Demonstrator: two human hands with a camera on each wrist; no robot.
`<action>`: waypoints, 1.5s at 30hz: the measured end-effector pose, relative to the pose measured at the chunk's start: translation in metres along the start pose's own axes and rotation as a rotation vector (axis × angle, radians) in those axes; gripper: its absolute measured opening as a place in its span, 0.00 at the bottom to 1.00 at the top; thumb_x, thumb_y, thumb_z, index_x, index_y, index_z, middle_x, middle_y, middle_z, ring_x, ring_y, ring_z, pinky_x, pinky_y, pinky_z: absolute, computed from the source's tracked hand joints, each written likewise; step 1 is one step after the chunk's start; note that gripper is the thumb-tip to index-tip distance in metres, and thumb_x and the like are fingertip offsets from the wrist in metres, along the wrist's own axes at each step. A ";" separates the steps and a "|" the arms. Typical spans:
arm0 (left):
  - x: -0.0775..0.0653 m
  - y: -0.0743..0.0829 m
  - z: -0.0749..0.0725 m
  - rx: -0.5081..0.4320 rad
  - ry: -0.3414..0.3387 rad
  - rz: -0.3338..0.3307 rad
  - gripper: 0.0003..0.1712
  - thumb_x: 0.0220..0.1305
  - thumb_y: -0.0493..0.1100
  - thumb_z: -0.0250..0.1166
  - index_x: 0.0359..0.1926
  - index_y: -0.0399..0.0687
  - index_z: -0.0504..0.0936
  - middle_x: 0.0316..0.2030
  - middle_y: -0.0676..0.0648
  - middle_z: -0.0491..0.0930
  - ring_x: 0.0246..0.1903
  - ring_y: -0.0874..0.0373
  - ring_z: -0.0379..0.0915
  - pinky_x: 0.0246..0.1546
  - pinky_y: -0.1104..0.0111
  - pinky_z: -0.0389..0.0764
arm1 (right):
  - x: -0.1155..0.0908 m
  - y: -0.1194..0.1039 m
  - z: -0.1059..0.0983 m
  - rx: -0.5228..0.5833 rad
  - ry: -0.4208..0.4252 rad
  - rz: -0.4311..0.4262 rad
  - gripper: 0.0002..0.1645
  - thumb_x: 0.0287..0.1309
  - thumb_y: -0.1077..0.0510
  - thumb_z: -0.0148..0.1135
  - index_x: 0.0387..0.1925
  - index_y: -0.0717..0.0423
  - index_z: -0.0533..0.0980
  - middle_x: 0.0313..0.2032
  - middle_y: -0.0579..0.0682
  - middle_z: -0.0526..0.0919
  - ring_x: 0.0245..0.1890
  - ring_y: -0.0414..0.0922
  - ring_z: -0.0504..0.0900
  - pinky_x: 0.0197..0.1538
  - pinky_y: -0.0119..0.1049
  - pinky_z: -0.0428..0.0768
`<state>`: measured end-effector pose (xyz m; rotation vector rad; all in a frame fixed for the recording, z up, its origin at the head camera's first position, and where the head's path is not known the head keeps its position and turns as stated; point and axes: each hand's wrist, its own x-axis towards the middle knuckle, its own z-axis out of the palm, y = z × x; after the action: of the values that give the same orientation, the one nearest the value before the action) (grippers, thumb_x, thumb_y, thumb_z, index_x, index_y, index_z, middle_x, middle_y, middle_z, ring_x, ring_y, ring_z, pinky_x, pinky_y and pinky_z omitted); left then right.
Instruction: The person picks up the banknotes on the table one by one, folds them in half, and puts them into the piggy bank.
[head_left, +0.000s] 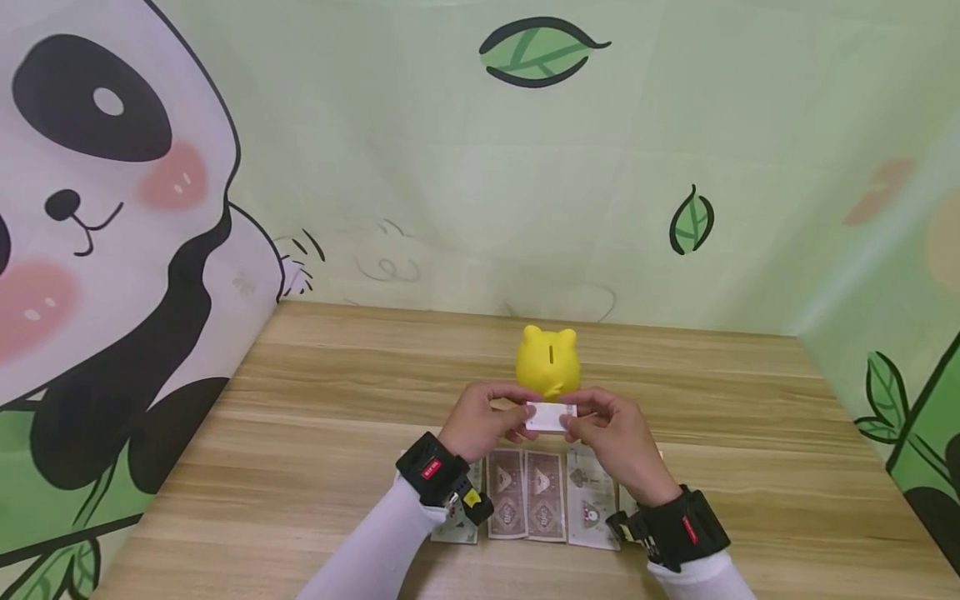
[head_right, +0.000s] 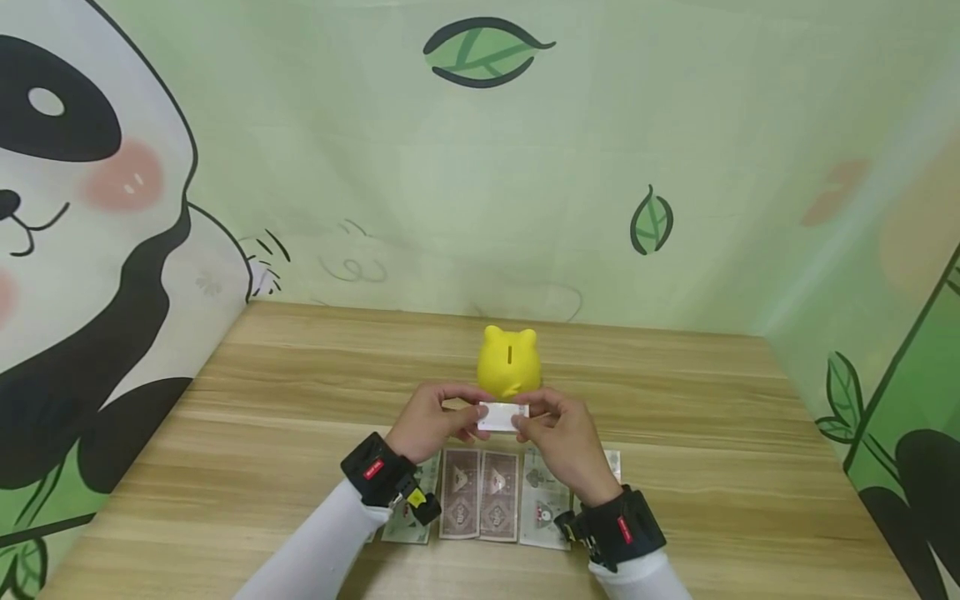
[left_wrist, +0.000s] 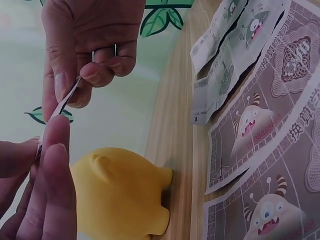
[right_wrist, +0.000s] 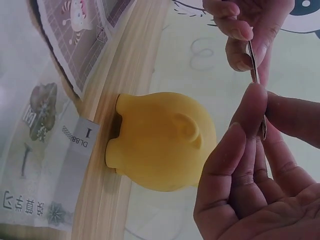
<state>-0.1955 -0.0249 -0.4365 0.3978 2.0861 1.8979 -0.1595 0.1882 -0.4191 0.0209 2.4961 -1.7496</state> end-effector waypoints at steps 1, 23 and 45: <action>0.000 0.000 0.000 -0.005 -0.001 -0.001 0.12 0.70 0.35 0.65 0.53 0.40 0.88 0.48 0.38 0.87 0.31 0.52 0.89 0.37 0.56 0.90 | 0.000 0.000 0.000 0.001 -0.002 -0.002 0.18 0.65 0.62 0.68 0.56 0.60 0.81 0.41 0.58 0.85 0.35 0.48 0.87 0.42 0.39 0.87; 0.001 -0.002 0.001 0.035 0.029 0.021 0.12 0.69 0.35 0.67 0.51 0.43 0.89 0.49 0.39 0.87 0.36 0.35 0.88 0.42 0.49 0.90 | 0.000 -0.001 0.000 -0.006 0.002 -0.011 0.18 0.63 0.63 0.69 0.54 0.59 0.82 0.42 0.58 0.85 0.37 0.45 0.87 0.43 0.39 0.87; 0.002 -0.004 0.001 0.082 0.046 0.028 0.11 0.69 0.37 0.68 0.50 0.44 0.90 0.55 0.40 0.85 0.38 0.41 0.89 0.46 0.51 0.89 | -0.001 -0.002 -0.002 -0.065 0.004 -0.029 0.18 0.63 0.58 0.72 0.54 0.57 0.84 0.44 0.56 0.86 0.39 0.43 0.84 0.42 0.36 0.82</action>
<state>-0.1972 -0.0239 -0.4407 0.4076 2.2054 1.8583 -0.1586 0.1897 -0.4168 -0.0163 2.5675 -1.6797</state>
